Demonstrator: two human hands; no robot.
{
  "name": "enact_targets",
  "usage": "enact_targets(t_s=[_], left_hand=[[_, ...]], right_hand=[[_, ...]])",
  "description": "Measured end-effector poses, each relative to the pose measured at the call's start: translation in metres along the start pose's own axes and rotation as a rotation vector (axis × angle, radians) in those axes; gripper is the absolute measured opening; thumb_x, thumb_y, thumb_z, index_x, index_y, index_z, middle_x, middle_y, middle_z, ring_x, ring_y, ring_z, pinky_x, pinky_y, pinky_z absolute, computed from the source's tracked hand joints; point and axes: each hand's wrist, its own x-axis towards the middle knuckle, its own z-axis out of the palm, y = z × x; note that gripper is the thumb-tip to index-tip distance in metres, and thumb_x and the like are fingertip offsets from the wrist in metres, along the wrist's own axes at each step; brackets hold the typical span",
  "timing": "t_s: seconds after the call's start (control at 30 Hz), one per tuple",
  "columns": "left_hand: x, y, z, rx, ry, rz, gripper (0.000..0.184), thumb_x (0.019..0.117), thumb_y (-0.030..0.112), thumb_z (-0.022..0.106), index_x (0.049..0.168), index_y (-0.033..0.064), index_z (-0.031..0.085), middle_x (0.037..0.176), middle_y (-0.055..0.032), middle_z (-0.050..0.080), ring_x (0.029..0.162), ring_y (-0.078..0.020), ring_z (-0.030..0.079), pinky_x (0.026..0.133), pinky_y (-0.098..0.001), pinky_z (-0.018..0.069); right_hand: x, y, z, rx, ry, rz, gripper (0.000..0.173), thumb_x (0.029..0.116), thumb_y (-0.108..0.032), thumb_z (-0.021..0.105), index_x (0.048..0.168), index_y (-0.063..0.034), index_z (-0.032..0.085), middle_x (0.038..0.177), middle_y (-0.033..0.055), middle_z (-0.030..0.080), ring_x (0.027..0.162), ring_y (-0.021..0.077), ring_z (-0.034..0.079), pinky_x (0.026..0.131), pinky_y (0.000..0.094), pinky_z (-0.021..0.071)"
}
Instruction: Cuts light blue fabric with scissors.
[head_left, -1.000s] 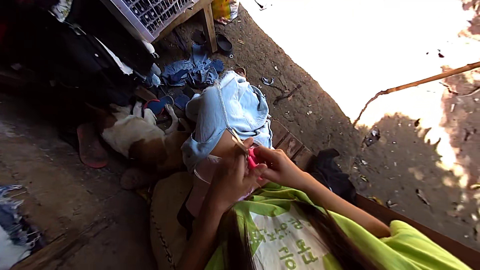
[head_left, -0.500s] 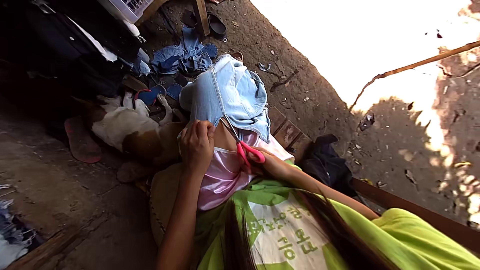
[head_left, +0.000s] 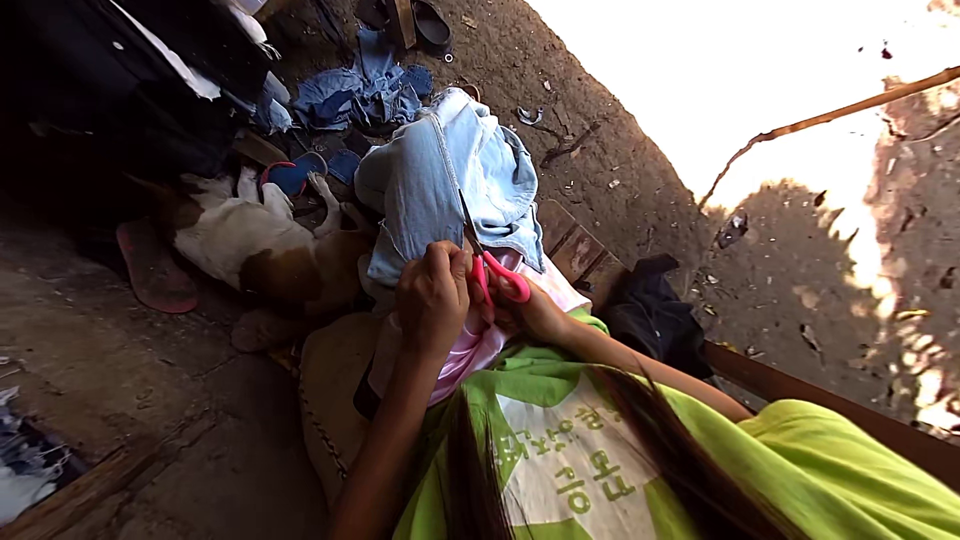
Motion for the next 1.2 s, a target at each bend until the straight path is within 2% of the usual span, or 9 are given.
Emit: enact_targets(t_s=[0.1,0.23,0.33,0.47,0.6,0.8,0.97,1.1,1.2], left_hand=[[-0.001,-0.002,0.001,0.016,0.006,-0.003,0.022,0.1038,0.015,0.049,0.094,-0.0021,0.060,0.071,-0.0115,0.059,0.062,-0.0234,0.060,0.061,-0.0356,0.0469],[-0.003,-0.001,0.003,-0.004,0.026,-0.045,0.021,0.1048,0.015,0.049,0.097,-0.0022,0.059,0.073,-0.0116,0.059,0.065,-0.0226,0.059,0.064,-0.0349,0.0474],[-0.002,0.001,0.004,0.005,0.022,-0.042,0.022,0.1050,0.016,0.050,0.097,-0.0017,0.059,0.073,-0.0113,0.060,0.065,-0.0227,0.059,0.064,-0.0351,0.0472],[-0.001,0.001,0.003,0.015,0.007,-0.019,0.021,0.1049,0.015,0.051,0.096,-0.0013,0.059,0.073,-0.0116,0.060,0.065,-0.0233,0.060,0.064,-0.0356,0.0469],[-0.001,0.001,0.004,0.018,0.002,-0.015,0.022,0.1052,0.016,0.051,0.096,-0.0009,0.059,0.073,-0.0114,0.060,0.065,-0.0233,0.060,0.065,-0.0359,0.0471],[-0.002,0.001,0.005,0.027,0.009,-0.014,0.022,0.1048,0.016,0.050,0.095,-0.0009,0.059,0.072,-0.0114,0.060,0.065,-0.0234,0.060,0.064,-0.0358,0.0461],[-0.002,0.000,0.006,0.024,0.016,-0.017,0.023,0.1046,0.017,0.051,0.094,-0.0015,0.060,0.071,-0.0118,0.060,0.064,-0.0236,0.060,0.063,-0.0362,0.0459],[-0.003,0.000,0.007,0.015,0.020,-0.013,0.023,0.1049,0.016,0.050,0.095,-0.0019,0.060,0.072,-0.0119,0.060,0.064,-0.0235,0.060,0.064,-0.0358,0.0459],[-0.003,0.000,0.007,0.016,0.006,-0.009,0.023,0.1050,0.016,0.050,0.095,-0.0018,0.060,0.072,-0.0119,0.061,0.065,-0.0236,0.060,0.064,-0.0364,0.0460]], right_hand=[[0.001,0.000,0.003,-0.034,0.023,-0.009,0.046,0.1028,-0.059,0.036,0.091,-0.0183,0.056,0.069,-0.0133,0.054,0.052,-0.0065,0.041,0.047,0.0116,0.0315],[0.000,-0.002,0.007,-0.060,0.051,-0.045,0.044,0.1041,-0.055,0.037,0.089,-0.0185,0.056,0.069,-0.0140,0.053,0.053,-0.0071,0.040,0.047,0.0114,0.0308],[0.001,-0.004,0.009,-0.059,0.061,-0.058,0.039,0.1058,-0.047,0.036,0.087,-0.0187,0.055,0.066,-0.0140,0.051,0.052,-0.0070,0.039,0.047,0.0113,0.0301],[0.003,-0.005,0.009,-0.040,0.057,-0.072,0.040,0.1055,-0.048,0.037,0.086,-0.0186,0.055,0.064,-0.0136,0.050,0.051,-0.0067,0.037,0.047,0.0115,0.0287],[0.001,0.000,0.012,-0.021,0.068,-0.137,0.043,0.1034,-0.057,0.044,0.086,-0.0188,0.056,0.066,-0.0134,0.050,0.053,-0.0069,0.039,0.048,0.0113,0.0288],[0.001,-0.001,0.016,-0.015,0.092,-0.103,0.040,0.1050,-0.052,0.041,0.087,-0.0192,0.055,0.064,-0.0138,0.048,0.051,-0.0069,0.037,0.047,0.0113,0.0279],[0.002,0.002,0.016,-0.030,0.094,-0.164,0.046,0.1020,-0.061,0.045,0.084,-0.0195,0.055,0.064,-0.0138,0.047,0.053,-0.0064,0.039,0.049,0.0120,0.0294],[0.002,0.001,0.018,-0.023,0.095,-0.146,0.040,0.1049,-0.053,0.043,0.087,-0.0189,0.055,0.065,-0.0134,0.049,0.052,-0.0063,0.039,0.049,0.0118,0.0298],[0.006,-0.001,0.019,0.004,0.116,-0.069,0.042,0.1053,-0.052,0.039,0.081,-0.0210,0.053,0.060,-0.0141,0.045,0.049,-0.0062,0.034,0.046,0.0126,0.0267]])
